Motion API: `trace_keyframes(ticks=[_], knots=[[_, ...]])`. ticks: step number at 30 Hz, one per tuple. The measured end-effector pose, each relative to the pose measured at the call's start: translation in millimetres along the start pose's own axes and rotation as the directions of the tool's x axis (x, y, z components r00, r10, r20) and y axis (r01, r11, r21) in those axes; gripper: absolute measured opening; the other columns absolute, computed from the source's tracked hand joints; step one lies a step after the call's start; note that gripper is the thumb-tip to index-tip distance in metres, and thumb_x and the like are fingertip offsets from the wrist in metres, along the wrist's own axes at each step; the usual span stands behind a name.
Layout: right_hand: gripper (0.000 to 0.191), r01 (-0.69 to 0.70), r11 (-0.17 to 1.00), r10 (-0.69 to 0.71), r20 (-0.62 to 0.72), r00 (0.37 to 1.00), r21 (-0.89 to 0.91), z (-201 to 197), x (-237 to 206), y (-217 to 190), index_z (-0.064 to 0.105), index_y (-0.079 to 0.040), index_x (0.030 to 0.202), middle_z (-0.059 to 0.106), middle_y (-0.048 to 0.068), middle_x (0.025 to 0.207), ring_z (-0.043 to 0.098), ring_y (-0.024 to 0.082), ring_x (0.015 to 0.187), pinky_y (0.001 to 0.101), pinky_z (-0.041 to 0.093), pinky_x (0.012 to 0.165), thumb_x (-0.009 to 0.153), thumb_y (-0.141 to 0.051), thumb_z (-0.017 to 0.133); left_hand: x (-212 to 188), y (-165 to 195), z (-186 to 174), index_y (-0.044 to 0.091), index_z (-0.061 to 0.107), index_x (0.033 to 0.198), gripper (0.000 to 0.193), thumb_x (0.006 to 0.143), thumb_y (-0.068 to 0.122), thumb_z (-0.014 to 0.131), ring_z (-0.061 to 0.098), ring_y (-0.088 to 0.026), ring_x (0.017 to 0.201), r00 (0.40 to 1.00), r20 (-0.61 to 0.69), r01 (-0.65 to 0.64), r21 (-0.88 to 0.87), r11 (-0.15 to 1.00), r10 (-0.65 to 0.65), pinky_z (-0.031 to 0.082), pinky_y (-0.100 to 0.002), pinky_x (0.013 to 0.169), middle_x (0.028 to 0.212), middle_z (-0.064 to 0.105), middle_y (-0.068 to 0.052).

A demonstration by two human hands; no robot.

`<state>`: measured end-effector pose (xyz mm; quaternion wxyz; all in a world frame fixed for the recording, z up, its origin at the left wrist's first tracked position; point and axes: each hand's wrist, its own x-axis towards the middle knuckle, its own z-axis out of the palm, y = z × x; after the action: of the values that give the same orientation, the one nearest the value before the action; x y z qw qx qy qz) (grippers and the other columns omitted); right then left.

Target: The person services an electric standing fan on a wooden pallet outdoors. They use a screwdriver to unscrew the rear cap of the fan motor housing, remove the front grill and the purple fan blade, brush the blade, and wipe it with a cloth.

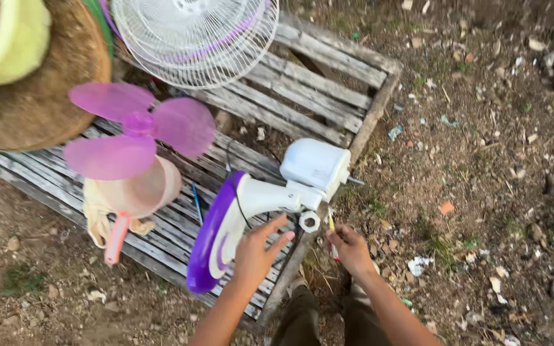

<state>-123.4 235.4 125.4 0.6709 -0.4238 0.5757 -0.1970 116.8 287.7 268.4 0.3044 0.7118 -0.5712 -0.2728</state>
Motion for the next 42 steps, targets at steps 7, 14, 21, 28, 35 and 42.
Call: trace_keyframes(ticks=[7,14,21,28,35,42], knots=[[0.023,0.063,0.996,-0.062,0.01,0.998,-0.062,20.7,-10.7,-148.9,0.071,0.001,0.102,0.073,0.008,0.079,0.067,0.015,0.069,0.031,0.053,0.064,0.098,-0.02,0.063,9.0,-1.0,-114.8,-0.002,0.065,0.131,0.066,0.078,0.033,0.08,0.073,-0.033,0.086,0.933,-0.328,-0.2,-0.136,0.97,0.147,0.054,-0.041,0.069,0.103,0.073,-0.02],[0.033,-0.01,0.976,0.003,-0.034,0.999,-0.216,41.7,-59.3,-242.8,0.069,-0.002,0.112,0.073,0.009,0.079,0.072,0.014,0.068,0.028,0.056,0.064,0.099,-0.031,0.062,14.2,-8.5,-160.7,0.005,0.078,0.096,0.026,0.087,0.029,0.076,0.074,-0.032,0.087,0.95,-0.308,-0.097,-0.107,0.99,0.059,0.057,-0.04,0.075,0.1,0.078,-0.014],[0.037,-0.006,0.924,-0.032,-0.094,0.995,-0.383,18.9,-44.6,-223.6,0.07,-0.007,0.118,0.058,0.003,0.069,0.052,0.013,0.052,0.0325,0.041,0.047,0.094,-0.036,0.069,-12.4,-1.9,-179.7,0.007,0.07,0.126,0.049,0.084,0.031,0.066,0.075,-0.029,0.078,0.945,-0.312,0.058,-0.129,0.99,-0.096,0.055,-0.037,0.072,0.092,0.079,-0.01],[0.05,-0.127,0.817,0.031,-0.177,0.984,-0.563,-61.4,8.1,-169.2,0.075,0.004,0.105,0.065,0.01,0.07,0.054,0.016,0.055,0.0367,0.043,0.05,0.095,-0.045,0.071,-11.1,-3.9,-140.2,0.022,0.058,0.138,0.059,0.086,0.041,0.077,0.056,-0.029,0.126,0.896,-0.107,0.441,0.307,0.843,-0.43,0.021,-0.08,0.107,0.134,0.063,-0.006],[0.042,-0.223,0.738,0.117,-0.205,0.972,-0.637,-118.8,63.3,-162.3,0.08,-0.014,0.114,0.069,0.009,0.076,0.062,0.015,0.064,0.0334,0.052,0.062,0.096,-0.049,0.066,14.9,13.2,-40.6,0.024,0.048,0.146,0.072,0.082,0.03,0.08,0.024,-0.033,0.151,0.852,-0.049,0.478,0.476,0.738,-0.521,0.01,-0.083,0.111,0.155,0.037,-0.005],[0.039,-0.226,0.83,0.267,0.008,0.964,-0.509,-165.2,109.4,-157.8,0.065,-0.021,0.127,0.077,0.004,0.109,0.076,0.015,0.09,0.0338,0.061,0.073,0.099,-0.045,0.053,43.8,68.4,41.6,0.024,0.037,0.151,0.087,0.076,0.022,0.081,0.011,-0.035,0.155,0.866,-0.046,0.437,0.555,0.708,-0.498,-0.002,-0.082,0.114,0.163,0.018,-0.011]])
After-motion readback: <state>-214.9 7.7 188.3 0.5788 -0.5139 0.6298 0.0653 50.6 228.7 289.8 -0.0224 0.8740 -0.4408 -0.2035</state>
